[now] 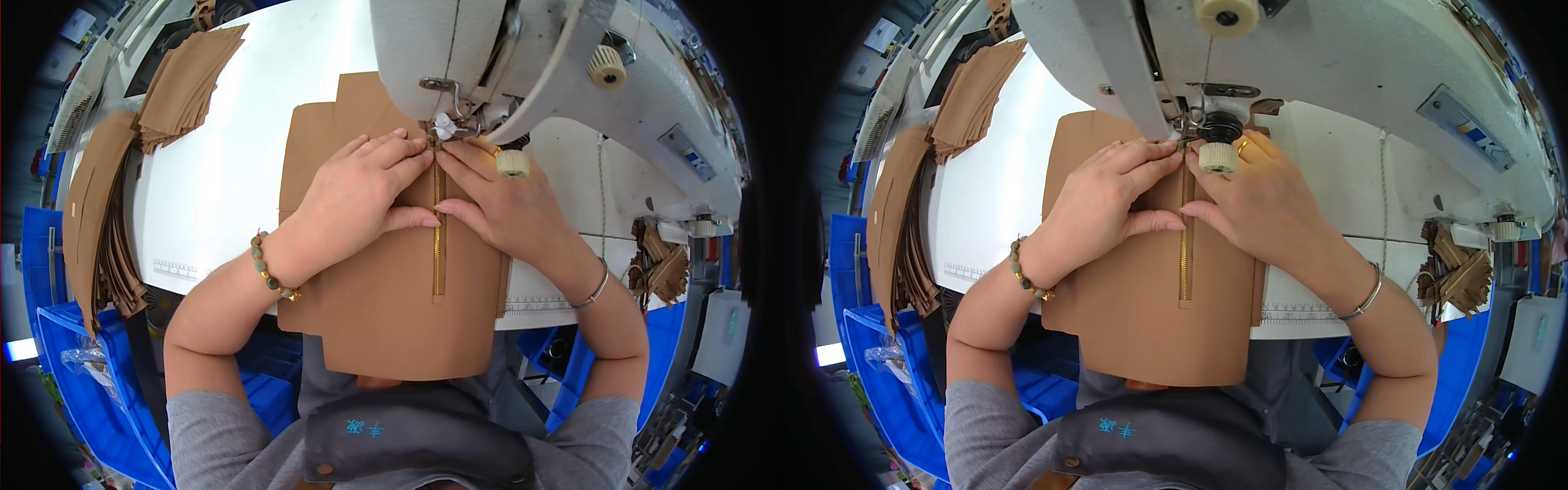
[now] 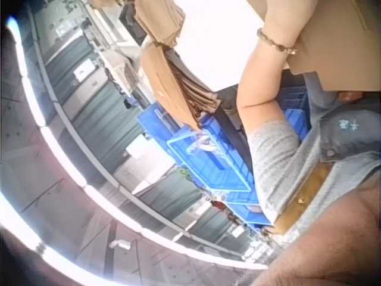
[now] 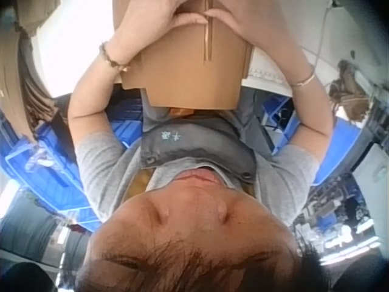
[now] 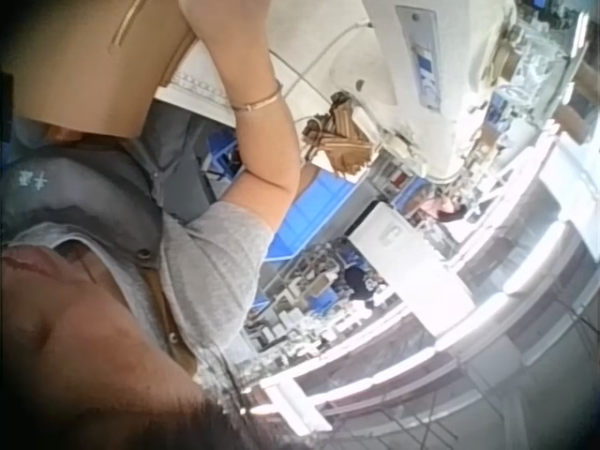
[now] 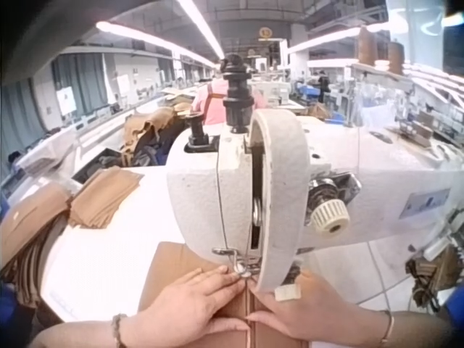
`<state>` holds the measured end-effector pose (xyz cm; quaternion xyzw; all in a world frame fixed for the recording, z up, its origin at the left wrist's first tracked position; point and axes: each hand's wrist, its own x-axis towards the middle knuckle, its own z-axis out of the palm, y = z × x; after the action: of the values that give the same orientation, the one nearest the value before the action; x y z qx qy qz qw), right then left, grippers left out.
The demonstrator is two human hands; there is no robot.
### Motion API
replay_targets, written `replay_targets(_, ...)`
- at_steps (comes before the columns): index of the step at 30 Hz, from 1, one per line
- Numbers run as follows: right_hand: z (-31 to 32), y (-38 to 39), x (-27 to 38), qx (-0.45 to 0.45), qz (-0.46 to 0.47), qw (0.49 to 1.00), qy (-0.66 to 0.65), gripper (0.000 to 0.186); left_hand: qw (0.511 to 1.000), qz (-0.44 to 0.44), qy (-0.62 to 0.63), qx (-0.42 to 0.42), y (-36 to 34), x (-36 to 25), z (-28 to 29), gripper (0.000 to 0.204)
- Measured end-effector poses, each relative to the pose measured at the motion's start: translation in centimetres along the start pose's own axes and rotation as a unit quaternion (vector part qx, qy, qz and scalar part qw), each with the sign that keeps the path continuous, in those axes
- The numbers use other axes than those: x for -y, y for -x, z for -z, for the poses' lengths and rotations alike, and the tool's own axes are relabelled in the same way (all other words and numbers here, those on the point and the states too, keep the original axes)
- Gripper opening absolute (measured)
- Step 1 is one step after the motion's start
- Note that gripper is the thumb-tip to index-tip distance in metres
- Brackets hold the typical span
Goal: Sewing a zipper and assembling leather pouch components using an industrial sewing machine.
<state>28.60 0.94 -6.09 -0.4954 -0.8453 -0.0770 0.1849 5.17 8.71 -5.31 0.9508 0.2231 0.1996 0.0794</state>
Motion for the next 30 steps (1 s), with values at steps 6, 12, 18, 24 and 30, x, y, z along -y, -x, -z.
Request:
replay_targets(6, -0.3, -0.1, -0.2, -0.010, 0.007, 1.000, -0.011, 0.061, 1.000, -0.005, -0.006, -0.017, 0.1, 0.2, -0.1, 0.071)
replay_targets(12, -0.2, -0.1, -0.2, 0.011, -0.017, 1.000, -0.020, 0.053, 1.000, 0.011, -0.001, -0.011, 0.0, 0.3, 0.0, 0.071)
replay_targets(18, 0.8, -0.2, 0.5, -0.069, -0.016, 0.996, 0.054, 0.048, 1.000, 0.000, -0.008, -0.014, 0.0, 0.5, 0.1, 0.071)
replay_targets(24, 0.5, -0.5, 0.2, -0.055, -0.036, 0.994, 0.089, 0.042, 1.000, -0.005, -0.012, -0.012, -0.1, 0.3, 0.2, 0.069)
replay_targets(30, 2.5, -0.8, 1.0, 0.073, -0.063, 0.990, 0.102, 0.035, 0.998, -0.003, -0.054, -0.013, 1.5, -0.7, -0.2, 0.076)
